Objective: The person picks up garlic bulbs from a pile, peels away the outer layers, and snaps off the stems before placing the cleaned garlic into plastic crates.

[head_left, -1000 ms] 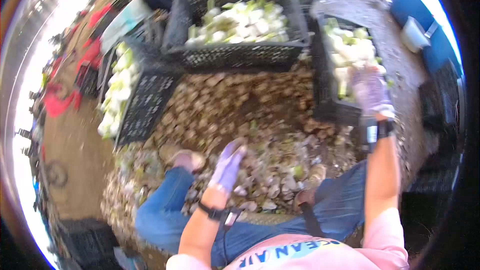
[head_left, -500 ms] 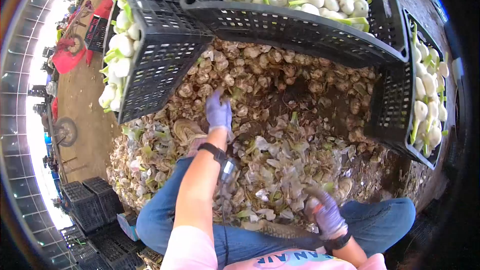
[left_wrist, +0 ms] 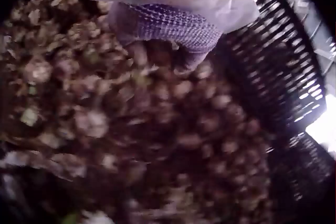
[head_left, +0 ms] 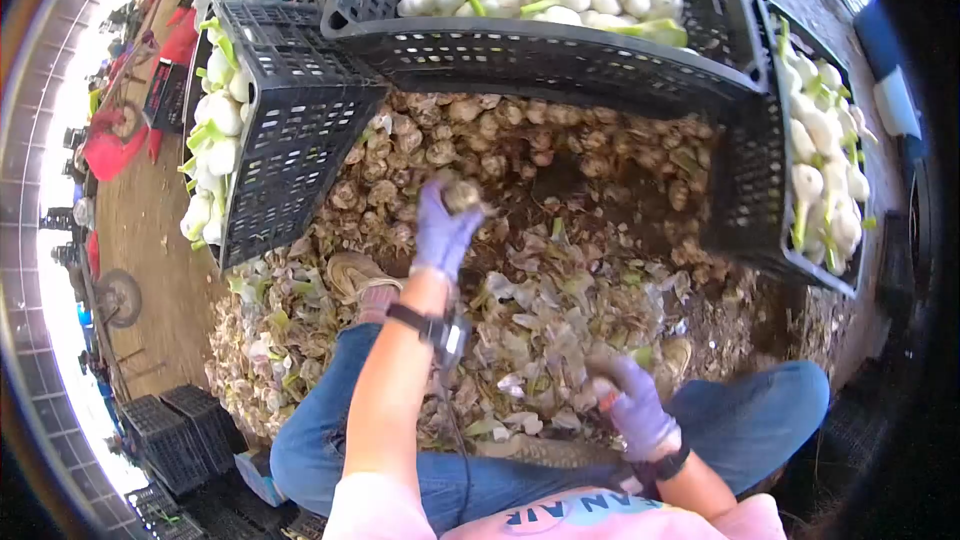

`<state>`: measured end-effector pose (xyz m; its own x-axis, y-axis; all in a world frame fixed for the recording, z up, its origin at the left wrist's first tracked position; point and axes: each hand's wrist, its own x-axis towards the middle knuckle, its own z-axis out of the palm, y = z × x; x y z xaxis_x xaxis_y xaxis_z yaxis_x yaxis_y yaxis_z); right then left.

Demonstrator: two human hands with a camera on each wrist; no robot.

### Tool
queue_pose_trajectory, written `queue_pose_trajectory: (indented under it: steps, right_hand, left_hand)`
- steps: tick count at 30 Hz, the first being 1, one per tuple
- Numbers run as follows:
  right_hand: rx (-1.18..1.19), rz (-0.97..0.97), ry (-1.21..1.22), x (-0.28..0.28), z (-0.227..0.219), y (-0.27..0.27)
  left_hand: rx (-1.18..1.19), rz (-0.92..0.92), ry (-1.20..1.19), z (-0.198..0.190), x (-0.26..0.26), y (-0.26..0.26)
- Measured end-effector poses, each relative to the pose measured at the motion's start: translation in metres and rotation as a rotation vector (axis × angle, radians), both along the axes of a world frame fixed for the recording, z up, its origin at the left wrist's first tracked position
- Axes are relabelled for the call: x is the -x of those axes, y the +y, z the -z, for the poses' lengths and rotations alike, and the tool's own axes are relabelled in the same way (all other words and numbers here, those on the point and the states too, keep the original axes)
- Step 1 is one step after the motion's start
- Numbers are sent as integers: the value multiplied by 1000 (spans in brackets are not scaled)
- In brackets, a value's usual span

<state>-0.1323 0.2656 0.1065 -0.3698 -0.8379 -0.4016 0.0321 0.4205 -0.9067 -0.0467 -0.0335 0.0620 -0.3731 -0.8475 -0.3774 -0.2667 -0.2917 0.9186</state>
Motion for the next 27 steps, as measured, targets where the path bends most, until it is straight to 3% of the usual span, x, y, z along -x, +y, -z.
queue_pose_trajectory:
  steps: [1, 3, 4, 5, 7, 8, 10, 11, 13, 17, 19, 21, 22, 23, 25, 27]
  right_hand:
    - [49, 16, 19, -1, 3, -3]
    - [183, 61, 61, -1, -6, -14]
    - [227, 213, 15, -5, -27, -19]
    - [350, 348, -82, -10, -21, -23]
    - [409, 380, -259, -4, -65, -19]
    - [427, 382, -249, -5, -79, -14]
    - [535, 439, -581, -10, -97, -1]
    - [550, 438, -577, -13, -98, 6]
    - [594, 391, -517, -20, -99, 20]
    - [599, 339, -534, -25, -115, 40]
    - [578, 336, -575, -23, -121, 48]
    - [566, 232, -532, -20, -123, 54]
    - [530, 216, -657, -19, -128, 58]
    - [531, 216, -661, -19, -128, 61]
    - [478, 212, -584, -18, -128, 65]
    - [451, 203, -613, -16, -131, 69]
  left_hand:
    - [-150, 27, 308, -11, -1, 20]
    - [-330, 192, 504, -45, -5, 65]
    - [-308, 249, 579, -71, -5, 105]
    - [-287, 275, 639, -90, -10, 133]
    - [-194, 315, 626, -122, -15, 166]
    - [-186, 314, 661, -127, -19, 181]
    - [-169, 342, 740, -140, -26, 205]
    - [-158, 352, 743, -142, -31, 212]
    - [432, 432, 542, -142, -40, 224]
    - [736, 498, 465, -150, -54, 238]
    - [692, 523, 499, -163, -60, 249]
    - [202, 434, 546, -170, -65, 261]
    - [81, 405, 622, -170, -66, 264]
    - [82, 405, 617, -169, -67, 266]
    - [-110, 411, 824, -167, -67, 269]
    - [-139, 401, 804, -163, -68, 270]
